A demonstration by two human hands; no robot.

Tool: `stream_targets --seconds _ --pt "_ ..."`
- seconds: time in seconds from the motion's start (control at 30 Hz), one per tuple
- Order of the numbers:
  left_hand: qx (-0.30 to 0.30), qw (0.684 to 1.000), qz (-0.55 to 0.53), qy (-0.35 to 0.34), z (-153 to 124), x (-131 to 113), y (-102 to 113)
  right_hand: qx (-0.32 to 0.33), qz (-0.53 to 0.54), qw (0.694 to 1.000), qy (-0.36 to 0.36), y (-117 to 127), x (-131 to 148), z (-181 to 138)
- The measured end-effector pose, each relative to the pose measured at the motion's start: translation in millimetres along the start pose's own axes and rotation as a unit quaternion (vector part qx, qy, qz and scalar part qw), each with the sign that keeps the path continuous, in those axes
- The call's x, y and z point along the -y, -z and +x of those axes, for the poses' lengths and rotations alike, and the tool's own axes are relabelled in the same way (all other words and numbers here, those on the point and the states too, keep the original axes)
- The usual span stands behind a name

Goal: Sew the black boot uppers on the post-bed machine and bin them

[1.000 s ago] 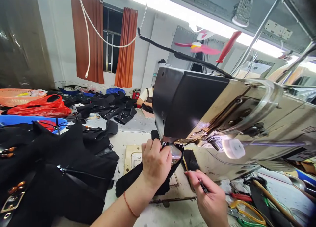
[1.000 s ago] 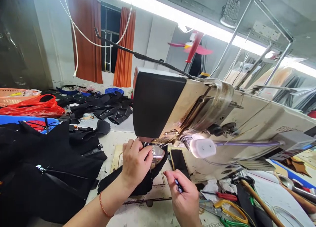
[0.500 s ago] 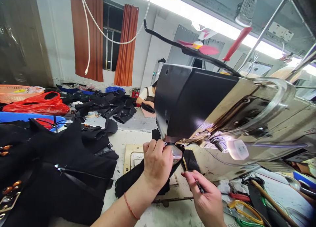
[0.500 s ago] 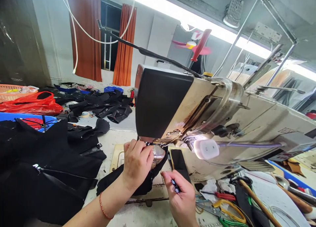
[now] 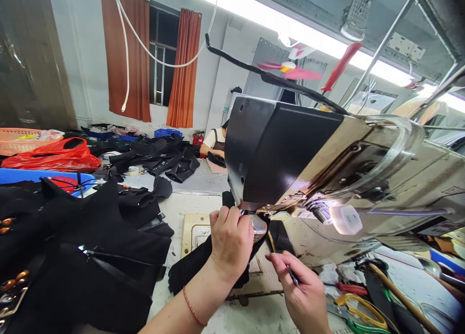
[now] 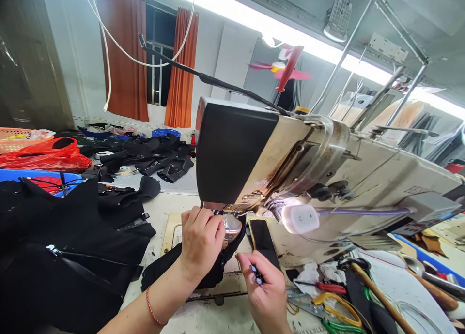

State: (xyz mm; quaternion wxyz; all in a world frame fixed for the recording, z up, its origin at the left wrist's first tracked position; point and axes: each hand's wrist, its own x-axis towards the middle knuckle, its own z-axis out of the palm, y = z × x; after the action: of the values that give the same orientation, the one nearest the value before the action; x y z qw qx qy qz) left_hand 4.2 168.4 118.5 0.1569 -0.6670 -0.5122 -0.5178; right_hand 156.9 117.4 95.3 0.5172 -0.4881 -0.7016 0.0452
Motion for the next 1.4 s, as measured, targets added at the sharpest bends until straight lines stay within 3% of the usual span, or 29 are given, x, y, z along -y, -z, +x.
stream_targets --seconds 0.57,1.13,1.4 --pt "-0.014 1.000 0.008 0.002 2 -2 0 0.001 -0.007 1.000 0.021 -1 2 5" --pt "0.014 1.000 0.015 0.004 4 -3 1 -0.003 -0.007 1.000 0.012 -2 -1 17" --pt "0.007 1.000 -0.004 -0.003 3 -2 1 0.003 -0.028 0.988 0.154 -16 -3 60"
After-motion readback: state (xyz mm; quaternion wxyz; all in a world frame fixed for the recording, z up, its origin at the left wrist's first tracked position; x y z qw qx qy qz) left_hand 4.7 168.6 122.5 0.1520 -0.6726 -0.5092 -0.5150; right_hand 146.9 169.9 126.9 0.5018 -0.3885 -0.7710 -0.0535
